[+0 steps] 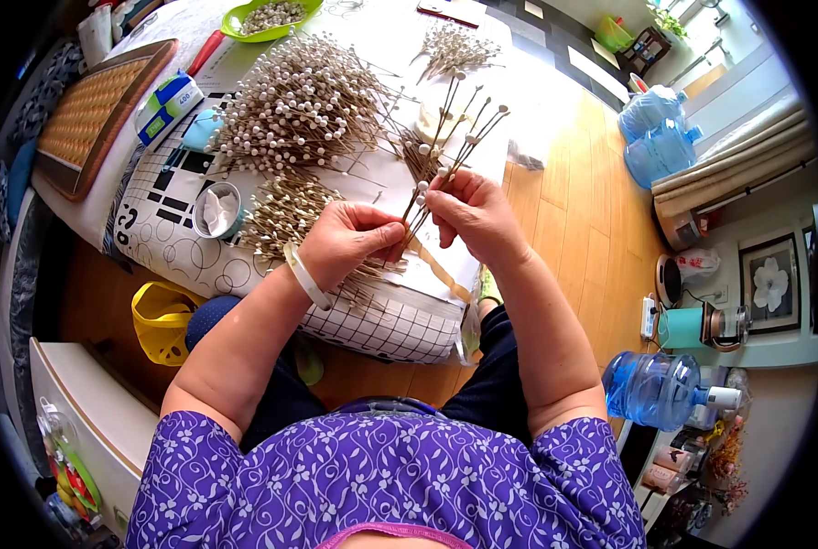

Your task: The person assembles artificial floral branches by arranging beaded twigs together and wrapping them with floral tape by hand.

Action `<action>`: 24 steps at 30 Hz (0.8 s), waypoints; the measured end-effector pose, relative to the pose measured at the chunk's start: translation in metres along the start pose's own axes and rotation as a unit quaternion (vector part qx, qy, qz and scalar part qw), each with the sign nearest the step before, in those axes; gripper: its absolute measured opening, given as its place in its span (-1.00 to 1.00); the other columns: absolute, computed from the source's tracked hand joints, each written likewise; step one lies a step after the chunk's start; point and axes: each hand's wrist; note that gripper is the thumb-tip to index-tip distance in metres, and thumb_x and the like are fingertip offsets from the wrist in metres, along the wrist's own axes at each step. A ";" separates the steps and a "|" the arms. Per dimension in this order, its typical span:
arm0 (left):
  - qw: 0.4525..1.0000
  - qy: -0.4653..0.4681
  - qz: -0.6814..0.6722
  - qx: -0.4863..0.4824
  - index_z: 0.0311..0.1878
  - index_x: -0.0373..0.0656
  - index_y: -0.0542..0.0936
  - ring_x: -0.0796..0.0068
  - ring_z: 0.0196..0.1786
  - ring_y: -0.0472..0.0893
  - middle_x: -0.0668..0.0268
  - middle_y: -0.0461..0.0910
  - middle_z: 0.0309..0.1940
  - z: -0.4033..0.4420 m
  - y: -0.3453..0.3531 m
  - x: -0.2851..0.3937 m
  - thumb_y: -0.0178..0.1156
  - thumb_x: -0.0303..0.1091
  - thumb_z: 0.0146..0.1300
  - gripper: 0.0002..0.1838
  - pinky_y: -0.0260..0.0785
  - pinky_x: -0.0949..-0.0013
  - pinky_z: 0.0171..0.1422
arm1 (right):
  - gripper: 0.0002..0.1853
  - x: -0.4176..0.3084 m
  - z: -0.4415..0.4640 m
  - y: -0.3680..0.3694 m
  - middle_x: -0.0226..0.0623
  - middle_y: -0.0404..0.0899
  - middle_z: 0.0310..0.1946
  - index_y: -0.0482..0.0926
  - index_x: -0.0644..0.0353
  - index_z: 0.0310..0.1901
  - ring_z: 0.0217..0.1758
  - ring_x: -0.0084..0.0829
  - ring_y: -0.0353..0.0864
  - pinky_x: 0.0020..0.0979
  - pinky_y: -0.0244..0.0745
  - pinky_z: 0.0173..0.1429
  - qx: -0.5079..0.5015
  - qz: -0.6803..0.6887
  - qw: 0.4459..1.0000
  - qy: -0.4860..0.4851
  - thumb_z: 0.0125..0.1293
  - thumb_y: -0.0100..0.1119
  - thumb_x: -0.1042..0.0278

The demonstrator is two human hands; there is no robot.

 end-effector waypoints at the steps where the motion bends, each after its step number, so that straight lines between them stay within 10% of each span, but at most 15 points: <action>1: 1.000 0.001 -0.002 -0.004 -0.26 -0.38 0.58 0.62 -0.48 0.51 0.27 0.57 -0.50 0.001 -0.001 -0.001 0.18 -0.46 0.15 -0.84 0.40 0.55 -0.33 | -0.90 0.001 0.000 0.002 -0.45 0.42 -0.63 0.45 0.29 -0.35 -0.71 -0.71 0.36 -0.67 0.32 -0.66 0.006 -0.008 1.000 0.001 0.18 0.11 0.44; 24: 0.963 0.114 0.229 0.089 -0.27 -0.39 0.59 0.68 -0.42 0.54 0.28 0.60 -0.47 -0.002 0.010 -0.011 0.18 -0.57 0.10 -0.87 0.42 0.63 -0.33 | -0.89 0.010 0.003 0.018 -0.45 0.45 -0.64 0.45 0.32 -0.36 -0.67 -0.71 0.41 -0.66 0.39 -0.60 0.078 -0.036 0.996 0.010 0.18 0.08 0.44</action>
Point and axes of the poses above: each hand's wrist, its own z-axis towards the middle knuckle, its own y-axis out of the palm, x = y × z
